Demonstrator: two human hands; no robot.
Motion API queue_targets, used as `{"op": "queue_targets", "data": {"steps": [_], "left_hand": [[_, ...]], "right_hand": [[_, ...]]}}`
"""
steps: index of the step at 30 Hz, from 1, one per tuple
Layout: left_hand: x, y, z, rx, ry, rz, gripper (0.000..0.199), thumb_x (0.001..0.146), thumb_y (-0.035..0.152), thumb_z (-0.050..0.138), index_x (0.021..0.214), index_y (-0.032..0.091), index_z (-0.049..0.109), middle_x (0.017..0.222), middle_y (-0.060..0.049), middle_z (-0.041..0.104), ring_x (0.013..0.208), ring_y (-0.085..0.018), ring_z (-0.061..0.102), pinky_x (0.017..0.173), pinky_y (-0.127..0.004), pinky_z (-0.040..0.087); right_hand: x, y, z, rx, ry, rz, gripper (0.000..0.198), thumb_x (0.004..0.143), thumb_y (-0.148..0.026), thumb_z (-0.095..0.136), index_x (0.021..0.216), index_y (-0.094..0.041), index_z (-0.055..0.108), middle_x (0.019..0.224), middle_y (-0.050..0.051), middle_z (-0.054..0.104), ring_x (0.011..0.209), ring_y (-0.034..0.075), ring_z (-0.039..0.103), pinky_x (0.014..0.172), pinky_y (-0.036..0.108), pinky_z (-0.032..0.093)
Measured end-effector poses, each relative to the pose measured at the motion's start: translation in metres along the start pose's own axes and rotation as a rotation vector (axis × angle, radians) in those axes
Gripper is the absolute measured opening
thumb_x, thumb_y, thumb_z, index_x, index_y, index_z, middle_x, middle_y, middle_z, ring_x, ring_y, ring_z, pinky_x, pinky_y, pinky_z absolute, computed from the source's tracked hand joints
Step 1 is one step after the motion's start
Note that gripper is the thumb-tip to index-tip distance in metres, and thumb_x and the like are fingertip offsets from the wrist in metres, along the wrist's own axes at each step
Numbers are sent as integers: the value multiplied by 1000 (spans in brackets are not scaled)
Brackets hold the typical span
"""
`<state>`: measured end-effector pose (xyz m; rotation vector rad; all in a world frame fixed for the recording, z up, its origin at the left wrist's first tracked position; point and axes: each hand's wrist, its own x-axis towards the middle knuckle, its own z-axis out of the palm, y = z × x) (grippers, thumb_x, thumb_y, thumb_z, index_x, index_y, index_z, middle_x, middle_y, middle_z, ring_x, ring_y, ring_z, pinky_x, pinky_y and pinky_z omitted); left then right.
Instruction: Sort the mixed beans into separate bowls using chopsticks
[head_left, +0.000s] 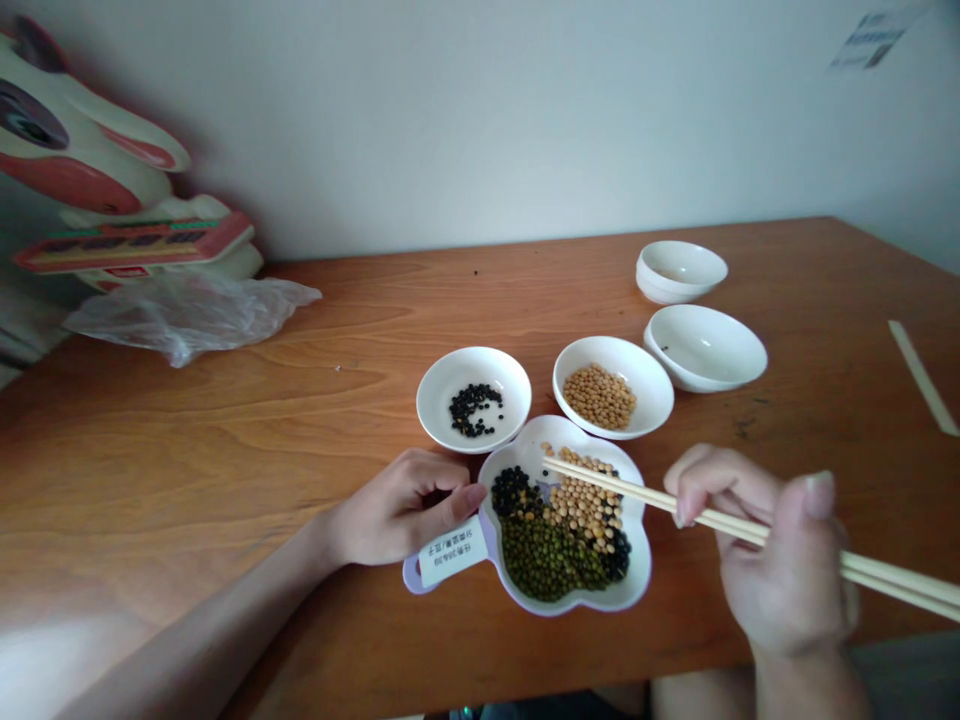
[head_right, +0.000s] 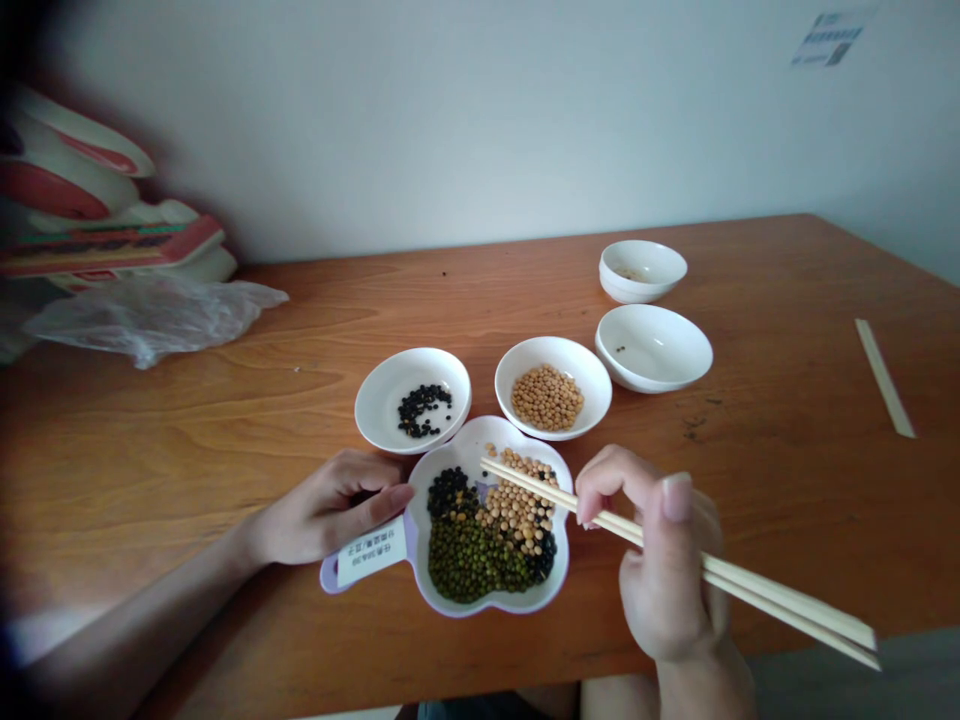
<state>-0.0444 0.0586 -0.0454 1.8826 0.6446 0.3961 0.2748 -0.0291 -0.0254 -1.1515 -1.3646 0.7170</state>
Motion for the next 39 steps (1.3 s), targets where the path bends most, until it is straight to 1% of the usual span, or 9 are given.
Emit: {"op": "queue_targets", "data": {"steps": [4, 9, 15, 19, 22, 26, 28, 34, 39], "left_hand": [[1, 0, -1, 3, -1, -13, 47, 115, 35, 48, 72, 17, 48, 64, 4, 45, 56, -8, 37, 50, -20, 29], [-1, -1, 0, 5, -5, -11, 47, 116, 35, 48, 72, 17, 48, 64, 4, 45, 56, -8, 38, 50, -19, 30], [-1, -1, 0, 3, 0, 6, 46, 115, 33, 49, 72, 17, 48, 64, 4, 45, 56, -8, 38, 50, -20, 29], [-1, -1, 1, 1, 4, -2, 46, 115, 34, 49, 72, 17, 48, 64, 4, 45, 56, -8, 37, 50, -20, 29], [-1, 0, 1, -5, 1, -14, 47, 115, 35, 49, 72, 17, 48, 64, 4, 45, 56, -8, 37, 50, -20, 29], [0, -1, 0, -8, -3, -15, 47, 115, 36, 49, 72, 17, 49, 64, 4, 45, 56, -8, 37, 50, -20, 29], [0, -2, -1, -10, -6, -24, 47, 115, 36, 49, 72, 17, 49, 65, 4, 45, 56, -8, 38, 50, -20, 29], [-2, -3, 0, -10, -5, -29, 47, 115, 37, 49, 73, 17, 50, 65, 4, 46, 57, -8, 38, 50, -20, 30], [-1, -2, 0, -16, 0, -24, 47, 115, 36, 49, 72, 17, 49, 64, 5, 45, 56, -8, 37, 50, -20, 29]], "right_hand": [[0, 3, -6, -44, -30, 37, 75, 112, -67, 20, 68, -24, 63, 68, 2, 60, 67, 19, 56, 64, 35, 41], [-1, 5, 0, -25, -94, 48, 70, 114, -62, 22, 73, -25, 64, 71, 2, 60, 69, 19, 57, 66, 35, 40], [0, 5, 5, -25, -40, 45, 70, 114, -62, 21, 74, -25, 65, 72, 2, 61, 74, 20, 58, 69, 35, 42], [-1, 8, 9, -15, -91, 78, 68, 114, -62, 23, 75, -25, 65, 74, 2, 60, 73, 20, 57, 69, 35, 42], [-1, 7, 8, 2, -98, 68, 70, 112, -66, 21, 76, -25, 65, 73, 2, 59, 71, 20, 56, 67, 34, 42], [1, 6, 0, -26, -15, 33, 75, 110, -71, 19, 74, -26, 66, 70, 2, 59, 72, 21, 57, 67, 34, 44], [2, 9, -3, -53, -3, 39, 76, 110, -72, 19, 72, -25, 65, 70, 3, 60, 72, 21, 57, 68, 35, 43], [-1, 14, -2, -83, -57, 61, 73, 112, -66, 18, 74, -25, 64, 73, 3, 62, 75, 22, 58, 71, 36, 42], [-2, 9, 3, -58, -49, 54, 70, 114, -61, 22, 74, -25, 66, 73, 3, 63, 74, 20, 59, 69, 35, 42]]}}
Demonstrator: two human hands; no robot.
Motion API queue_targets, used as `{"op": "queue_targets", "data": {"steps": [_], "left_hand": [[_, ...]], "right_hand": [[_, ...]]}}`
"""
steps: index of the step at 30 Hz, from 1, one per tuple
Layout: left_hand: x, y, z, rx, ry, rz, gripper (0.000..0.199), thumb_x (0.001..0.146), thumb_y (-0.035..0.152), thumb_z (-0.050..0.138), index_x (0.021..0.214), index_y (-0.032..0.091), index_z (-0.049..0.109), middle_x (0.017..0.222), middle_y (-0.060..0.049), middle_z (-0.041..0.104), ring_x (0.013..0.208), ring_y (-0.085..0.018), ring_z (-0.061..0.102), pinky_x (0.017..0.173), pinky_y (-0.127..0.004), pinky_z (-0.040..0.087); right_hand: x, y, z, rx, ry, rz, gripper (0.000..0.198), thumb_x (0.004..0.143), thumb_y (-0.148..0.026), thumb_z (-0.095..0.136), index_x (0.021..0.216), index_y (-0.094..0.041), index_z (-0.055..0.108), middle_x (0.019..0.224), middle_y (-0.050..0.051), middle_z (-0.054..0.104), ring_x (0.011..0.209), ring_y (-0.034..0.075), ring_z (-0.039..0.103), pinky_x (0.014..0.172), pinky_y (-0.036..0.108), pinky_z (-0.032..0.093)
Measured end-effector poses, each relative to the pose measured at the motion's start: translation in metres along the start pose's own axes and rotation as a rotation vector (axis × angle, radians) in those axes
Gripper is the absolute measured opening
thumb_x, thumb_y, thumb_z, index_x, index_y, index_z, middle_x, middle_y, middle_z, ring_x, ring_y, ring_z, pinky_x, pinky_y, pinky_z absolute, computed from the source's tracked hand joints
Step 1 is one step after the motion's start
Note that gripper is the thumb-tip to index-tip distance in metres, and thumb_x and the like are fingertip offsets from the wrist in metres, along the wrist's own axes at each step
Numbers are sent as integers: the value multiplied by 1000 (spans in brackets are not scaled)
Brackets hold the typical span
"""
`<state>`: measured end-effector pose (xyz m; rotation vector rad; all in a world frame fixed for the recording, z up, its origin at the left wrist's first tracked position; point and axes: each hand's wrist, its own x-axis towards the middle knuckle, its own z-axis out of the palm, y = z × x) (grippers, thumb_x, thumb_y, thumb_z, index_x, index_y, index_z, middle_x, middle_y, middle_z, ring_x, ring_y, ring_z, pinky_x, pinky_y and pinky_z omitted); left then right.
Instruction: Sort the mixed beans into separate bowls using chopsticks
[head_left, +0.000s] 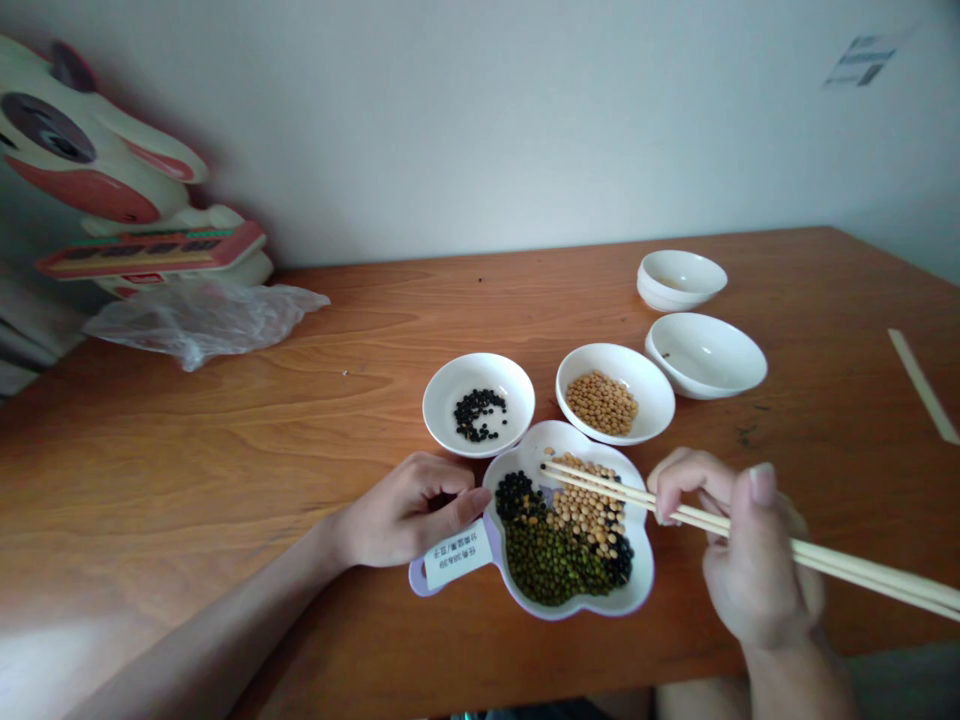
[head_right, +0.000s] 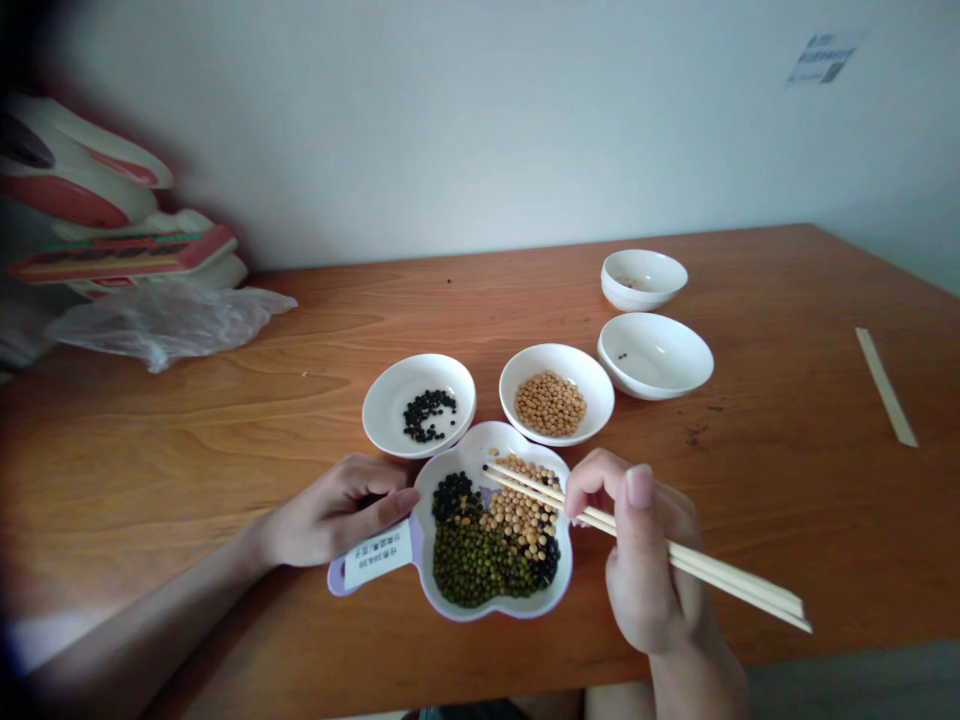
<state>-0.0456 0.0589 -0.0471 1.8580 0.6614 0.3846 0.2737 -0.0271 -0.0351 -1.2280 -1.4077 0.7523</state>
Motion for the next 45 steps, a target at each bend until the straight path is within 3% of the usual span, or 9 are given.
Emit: {"op": "queue_targets", "data": {"steps": [12, 18, 29, 34, 45], "left_hand": [[2, 2, 0, 7, 0, 21, 46, 115, 34, 50, 72, 17, 49, 65, 4, 45, 56, -9, 38, 50, -20, 29], [1, 2, 0, -1, 0, 20, 46, 114, 34, 50, 71, 17, 49, 64, 4, 44, 55, -8, 37, 49, -20, 29], [-1, -1, 0, 14, 4, 21, 46, 114, 34, 51, 71, 17, 48, 63, 5, 43, 55, -8, 36, 49, -21, 28], [0, 1, 0, 15, 2, 18, 47, 115, 35, 49, 71, 17, 48, 63, 4, 44, 55, -8, 37, 49, -20, 29], [0, 0, 1, 16, 4, 20, 46, 114, 34, 50, 71, 18, 48, 64, 5, 43, 55, -8, 36, 50, -21, 28]], "right_hand": [[6, -5, 12, 97, -14, -2, 74, 112, -65, 26, 67, -24, 68, 65, 5, 61, 66, 22, 60, 61, 35, 45], [9, -14, 0, 95, 120, 10, 77, 109, -73, 27, 64, -24, 66, 60, 3, 56, 64, 20, 54, 59, 33, 42], [6, -9, -8, 60, 97, 35, 76, 110, -71, 26, 63, -24, 65, 63, 4, 59, 66, 21, 55, 61, 36, 41], [3, -10, -14, 53, 160, 8, 77, 108, -74, 24, 66, -25, 67, 64, 5, 58, 69, 23, 54, 64, 37, 42], [3, -3, -15, -43, 101, 27, 82, 106, -78, 18, 64, -25, 64, 65, 5, 59, 67, 23, 56, 62, 37, 41]]}}
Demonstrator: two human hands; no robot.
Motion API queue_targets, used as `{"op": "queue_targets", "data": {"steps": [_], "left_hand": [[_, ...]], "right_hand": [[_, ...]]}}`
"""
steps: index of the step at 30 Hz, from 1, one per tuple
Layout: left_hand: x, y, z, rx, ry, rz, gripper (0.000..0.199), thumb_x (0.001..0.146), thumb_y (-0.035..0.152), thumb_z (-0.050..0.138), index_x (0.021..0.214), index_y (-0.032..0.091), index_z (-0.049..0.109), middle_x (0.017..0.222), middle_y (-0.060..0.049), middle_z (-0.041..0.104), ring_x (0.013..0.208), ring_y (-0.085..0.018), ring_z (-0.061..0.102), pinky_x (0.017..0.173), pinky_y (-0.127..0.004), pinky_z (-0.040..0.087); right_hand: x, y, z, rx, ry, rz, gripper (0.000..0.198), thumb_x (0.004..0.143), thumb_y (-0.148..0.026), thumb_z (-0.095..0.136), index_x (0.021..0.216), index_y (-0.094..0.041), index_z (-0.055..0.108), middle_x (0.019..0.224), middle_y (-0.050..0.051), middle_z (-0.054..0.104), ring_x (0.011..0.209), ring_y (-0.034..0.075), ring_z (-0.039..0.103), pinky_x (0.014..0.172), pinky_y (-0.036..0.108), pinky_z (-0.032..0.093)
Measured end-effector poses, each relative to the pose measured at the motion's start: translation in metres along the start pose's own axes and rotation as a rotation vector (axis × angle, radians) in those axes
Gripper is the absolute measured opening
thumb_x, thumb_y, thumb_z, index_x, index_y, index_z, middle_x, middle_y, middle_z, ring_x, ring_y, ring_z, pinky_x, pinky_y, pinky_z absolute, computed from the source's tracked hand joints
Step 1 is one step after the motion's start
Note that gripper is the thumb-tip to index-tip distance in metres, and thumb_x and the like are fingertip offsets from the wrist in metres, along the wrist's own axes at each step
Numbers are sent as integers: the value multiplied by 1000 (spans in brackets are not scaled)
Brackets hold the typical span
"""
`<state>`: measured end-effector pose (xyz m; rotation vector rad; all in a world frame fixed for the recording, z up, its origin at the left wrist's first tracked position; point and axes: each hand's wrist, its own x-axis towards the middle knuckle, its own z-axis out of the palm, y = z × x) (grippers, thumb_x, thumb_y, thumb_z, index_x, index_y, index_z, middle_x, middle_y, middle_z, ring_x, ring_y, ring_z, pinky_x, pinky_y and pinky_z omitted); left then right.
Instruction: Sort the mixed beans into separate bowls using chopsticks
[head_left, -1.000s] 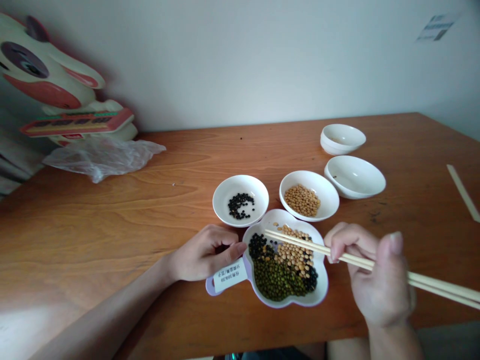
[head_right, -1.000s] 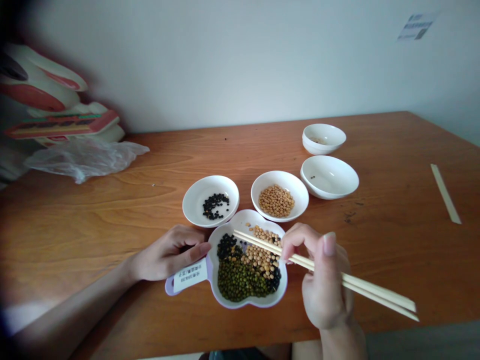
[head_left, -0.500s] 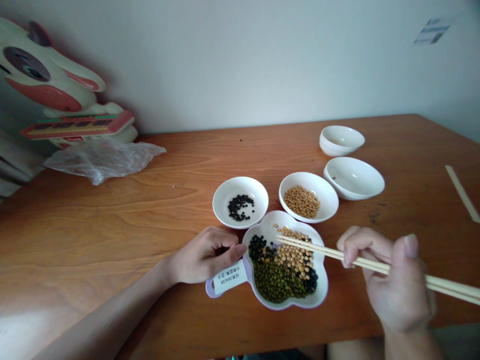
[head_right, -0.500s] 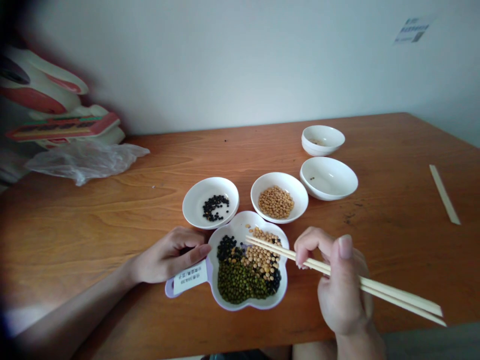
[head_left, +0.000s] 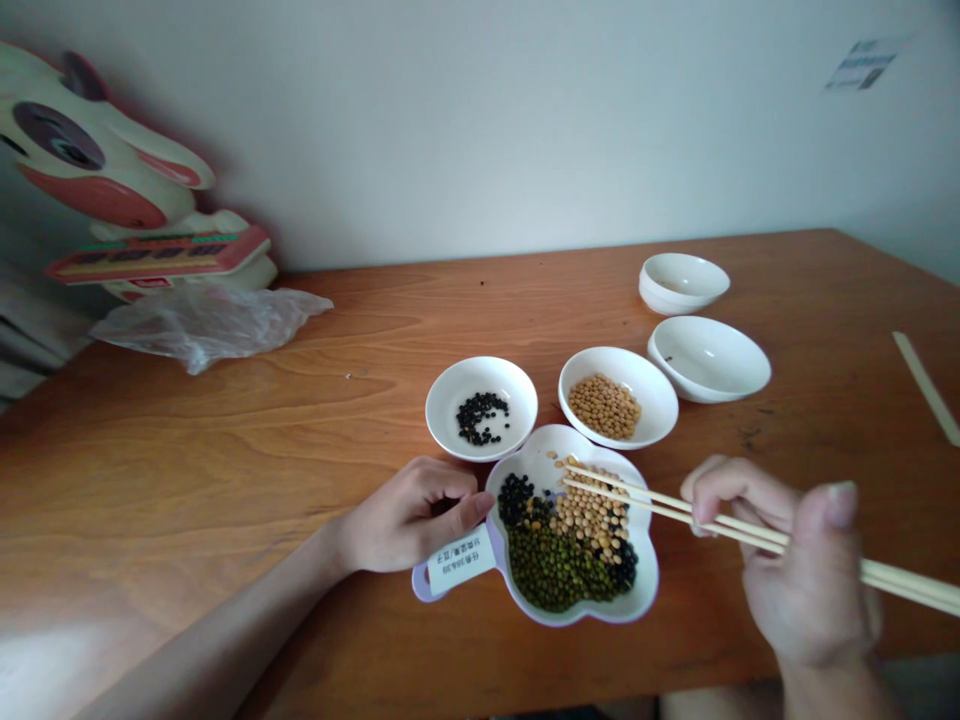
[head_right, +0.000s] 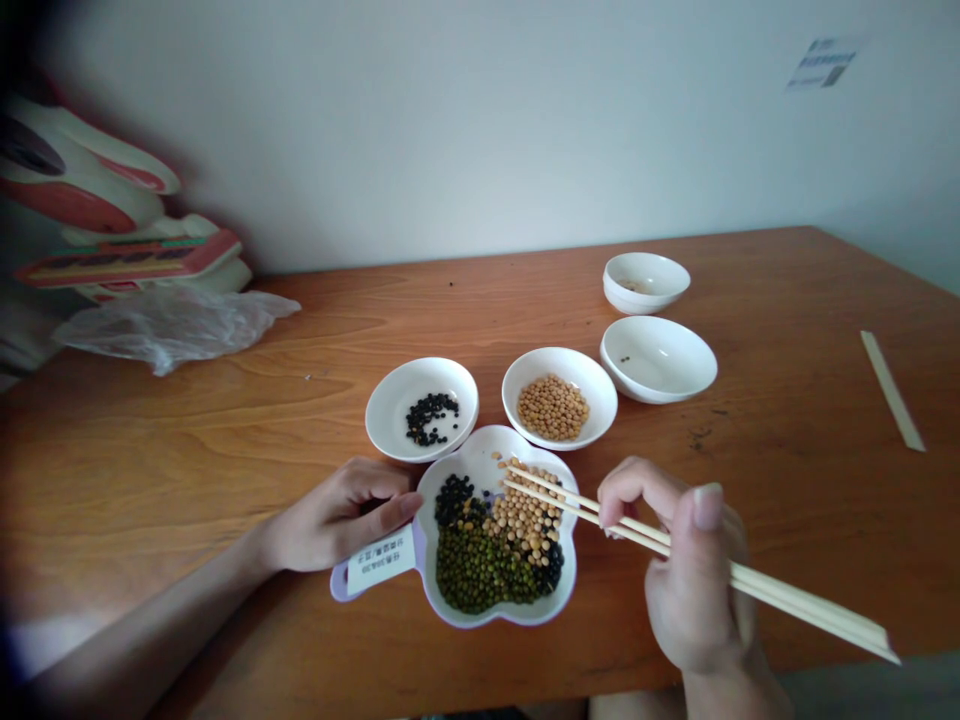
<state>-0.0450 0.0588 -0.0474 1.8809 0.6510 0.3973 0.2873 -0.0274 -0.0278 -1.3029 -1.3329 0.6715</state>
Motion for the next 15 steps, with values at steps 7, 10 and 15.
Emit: {"op": "queue_targets", "data": {"steps": [7, 10, 15], "left_hand": [[1, 2, 0, 16, -5, 6, 47, 115, 35, 49, 71, 18, 48, 63, 5, 43, 55, -9, 35, 49, -21, 28], [0, 2, 0, 22, 1, 4, 47, 115, 35, 48, 71, 17, 48, 64, 4, 44, 56, -8, 36, 50, -20, 29], [0, 0, 1, 7, 1, 5, 47, 115, 35, 49, 71, 17, 47, 64, 4, 44, 56, -8, 36, 50, -20, 28]], "right_hand": [[2, 15, -11, -43, -44, -44, 83, 108, -73, 16, 64, -25, 67, 63, 7, 61, 66, 24, 59, 60, 38, 42], [3, 19, -11, -33, -35, -74, 82, 108, -72, 19, 63, -25, 69, 60, 7, 61, 63, 25, 60, 59, 39, 42], [0, 5, 1, 79, 99, -31, 77, 109, -71, 28, 62, -25, 68, 61, 6, 60, 66, 24, 58, 61, 39, 42]]}}
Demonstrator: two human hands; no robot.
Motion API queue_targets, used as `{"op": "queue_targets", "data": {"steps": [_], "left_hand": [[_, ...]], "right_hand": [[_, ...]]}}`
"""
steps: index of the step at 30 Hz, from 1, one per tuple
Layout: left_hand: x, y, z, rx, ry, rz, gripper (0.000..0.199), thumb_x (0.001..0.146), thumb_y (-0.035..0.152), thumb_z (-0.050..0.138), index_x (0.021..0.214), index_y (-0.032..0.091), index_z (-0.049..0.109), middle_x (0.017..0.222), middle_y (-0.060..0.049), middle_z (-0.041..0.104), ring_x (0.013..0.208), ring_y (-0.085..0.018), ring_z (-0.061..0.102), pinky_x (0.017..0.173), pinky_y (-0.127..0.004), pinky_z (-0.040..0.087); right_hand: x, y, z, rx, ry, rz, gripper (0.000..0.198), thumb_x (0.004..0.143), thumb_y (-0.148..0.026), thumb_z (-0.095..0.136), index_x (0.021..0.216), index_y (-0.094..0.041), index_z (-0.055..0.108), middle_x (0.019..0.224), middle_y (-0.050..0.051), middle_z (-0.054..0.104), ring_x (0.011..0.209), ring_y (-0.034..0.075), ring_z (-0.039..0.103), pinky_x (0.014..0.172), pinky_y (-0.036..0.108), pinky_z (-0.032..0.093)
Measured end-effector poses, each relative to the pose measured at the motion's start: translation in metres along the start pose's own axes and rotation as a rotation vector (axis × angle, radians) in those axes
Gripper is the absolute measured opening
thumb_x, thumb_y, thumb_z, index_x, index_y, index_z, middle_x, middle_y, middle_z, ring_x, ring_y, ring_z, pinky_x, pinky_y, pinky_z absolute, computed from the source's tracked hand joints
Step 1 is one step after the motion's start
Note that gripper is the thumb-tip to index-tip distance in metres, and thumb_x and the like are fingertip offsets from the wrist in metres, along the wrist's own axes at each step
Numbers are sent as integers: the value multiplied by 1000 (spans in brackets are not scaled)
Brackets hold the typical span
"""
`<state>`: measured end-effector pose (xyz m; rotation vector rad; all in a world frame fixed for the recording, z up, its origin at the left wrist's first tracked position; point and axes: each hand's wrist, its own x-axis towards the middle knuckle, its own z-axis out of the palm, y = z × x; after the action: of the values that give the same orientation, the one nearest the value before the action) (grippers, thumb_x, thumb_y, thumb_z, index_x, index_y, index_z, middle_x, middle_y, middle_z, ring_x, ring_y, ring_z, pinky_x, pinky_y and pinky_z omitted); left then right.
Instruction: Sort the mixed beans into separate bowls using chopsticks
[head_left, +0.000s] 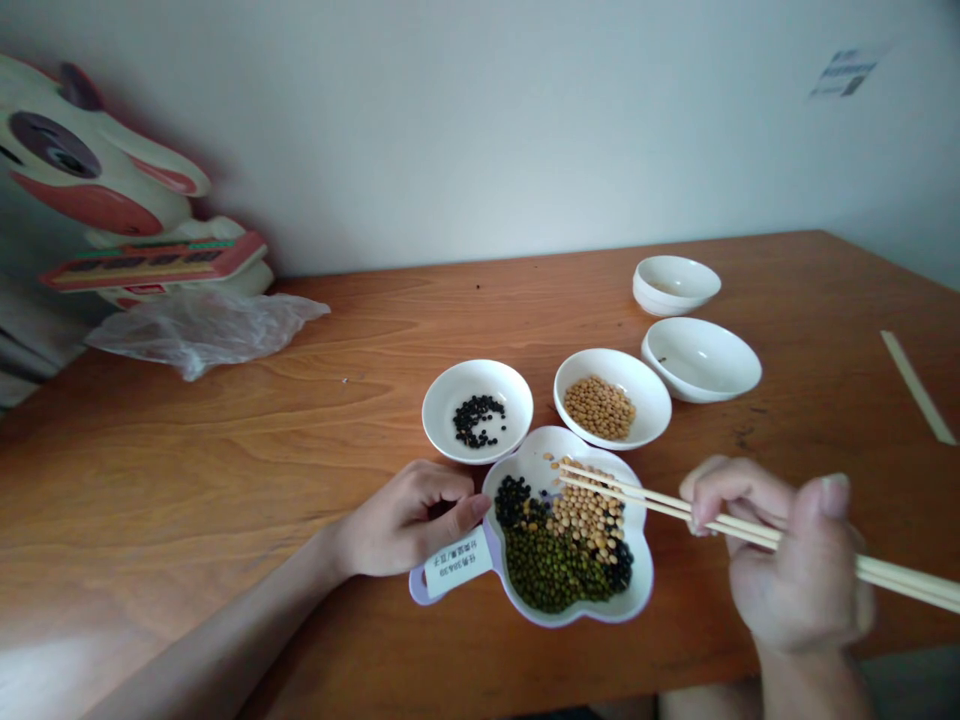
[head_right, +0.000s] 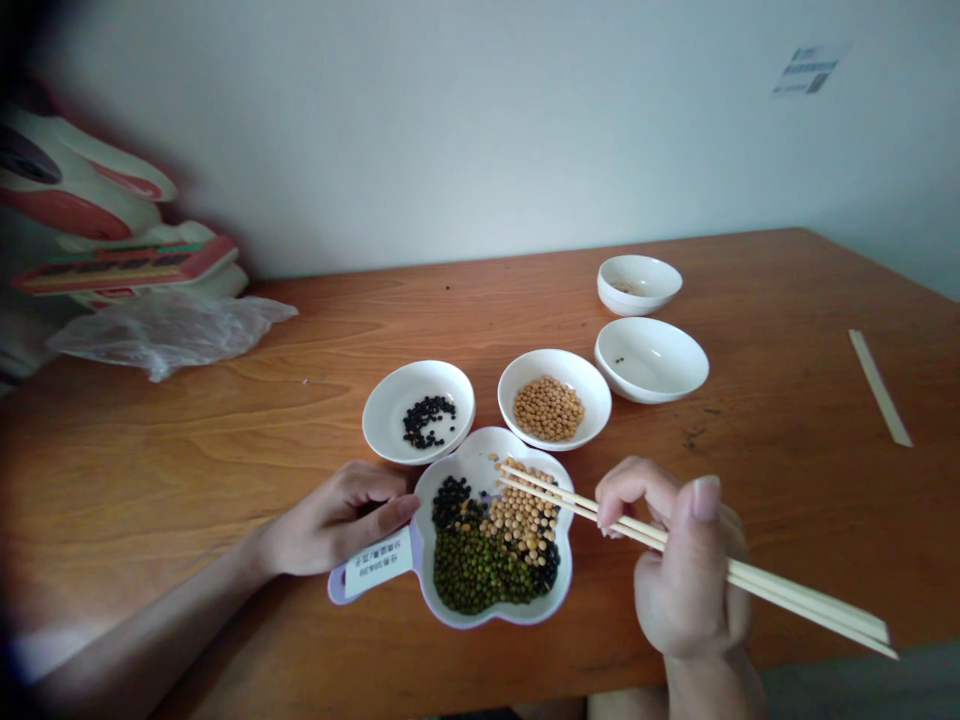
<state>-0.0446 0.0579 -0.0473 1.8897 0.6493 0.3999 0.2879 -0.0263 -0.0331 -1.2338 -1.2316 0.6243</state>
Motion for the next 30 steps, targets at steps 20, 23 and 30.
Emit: {"op": "queue_targets", "data": {"steps": [20, 23, 30], "left_hand": [[1, -4, 2, -11, -4, -17, 49, 115, 40, 47, 72, 17, 48, 63, 3, 46, 55, -8, 37, 49, -20, 28], [0, -2, 1, -13, -2, -17, 50, 115, 40, 47, 71, 17, 48, 63, 3, 46, 55, -8, 38, 49, -20, 29], [-1, 0, 0, -13, -3, -21, 48, 115, 37, 48, 72, 17, 47, 64, 4, 46, 56, -8, 38, 50, -19, 29]], "right_hand": [[3, -11, -1, 84, 68, -82, 86, 106, -80, 23, 58, -23, 66, 55, 5, 58, 58, 21, 56, 56, 36, 42], [2, -15, 8, 46, -85, -28, 86, 104, -82, 17, 58, -22, 59, 55, 3, 55, 54, 18, 51, 52, 34, 39], [1, -13, 11, -30, -154, -32, 84, 104, -82, 17, 61, -23, 57, 58, 2, 54, 55, 17, 50, 52, 33, 37]]}}
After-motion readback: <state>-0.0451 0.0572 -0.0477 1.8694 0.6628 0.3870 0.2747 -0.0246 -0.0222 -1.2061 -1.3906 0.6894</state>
